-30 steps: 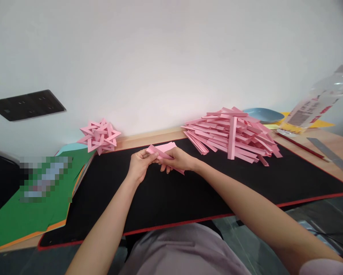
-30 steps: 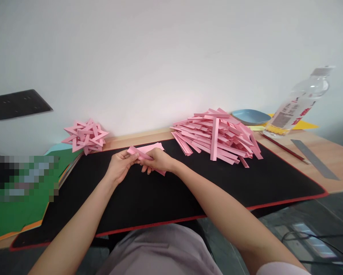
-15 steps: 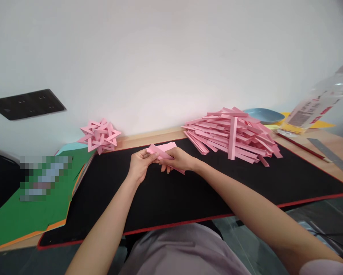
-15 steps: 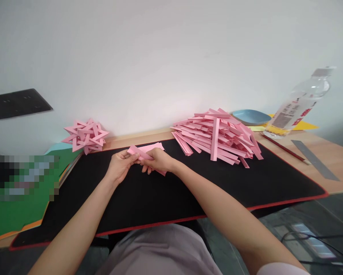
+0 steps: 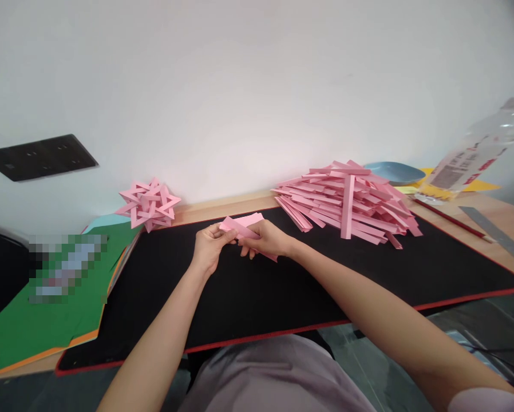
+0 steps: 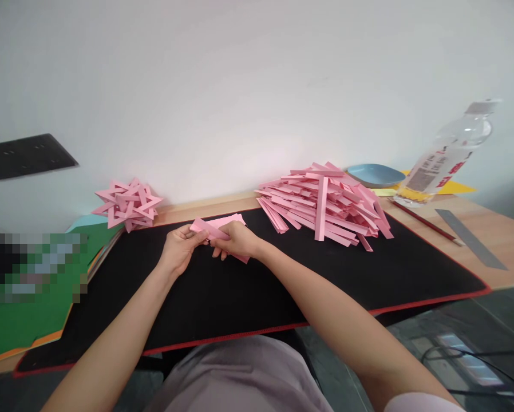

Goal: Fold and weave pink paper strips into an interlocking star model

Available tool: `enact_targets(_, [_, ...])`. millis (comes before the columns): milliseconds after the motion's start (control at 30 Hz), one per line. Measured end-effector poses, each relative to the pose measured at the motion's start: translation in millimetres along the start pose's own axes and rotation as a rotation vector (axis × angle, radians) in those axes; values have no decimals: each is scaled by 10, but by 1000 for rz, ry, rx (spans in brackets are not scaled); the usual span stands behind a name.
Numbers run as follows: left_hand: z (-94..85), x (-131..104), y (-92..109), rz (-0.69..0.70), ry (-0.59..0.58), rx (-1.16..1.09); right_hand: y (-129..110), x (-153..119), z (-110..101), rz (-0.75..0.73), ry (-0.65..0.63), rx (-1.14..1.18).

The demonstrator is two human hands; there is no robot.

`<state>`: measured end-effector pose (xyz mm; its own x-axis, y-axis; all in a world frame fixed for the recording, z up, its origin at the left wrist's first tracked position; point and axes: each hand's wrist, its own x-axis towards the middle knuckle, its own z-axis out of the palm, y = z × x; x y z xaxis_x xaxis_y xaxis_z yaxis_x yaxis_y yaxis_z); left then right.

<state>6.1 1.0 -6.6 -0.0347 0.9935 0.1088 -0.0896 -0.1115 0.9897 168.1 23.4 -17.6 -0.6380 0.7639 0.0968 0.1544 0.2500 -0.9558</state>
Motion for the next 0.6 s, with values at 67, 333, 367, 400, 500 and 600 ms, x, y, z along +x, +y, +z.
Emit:
enact_targets(67, [-4, 3, -12, 0, -7, 14, -1, 3, 10, -4, 13, 4])
enact_targets(333, [-24, 8, 13, -2, -60, 6, -36, -3, 2, 29, 37, 35])
enact_targets(367, [-32, 12, 22, -7, -61, -3, -38, -2, -4, 33, 39, 39])
enact_targets(400, [-41, 16, 30, -10, -63, -15, -40, -1, -10, 33, 40, 42])
enact_targets(500, [-71, 29, 42, -23, -77, -58, -52, -4, -23, 22, 31, 54])
enact_targets(600, [-94, 38, 39, -34, -88, -85, -73, -11, -26, 23, 25, 54])
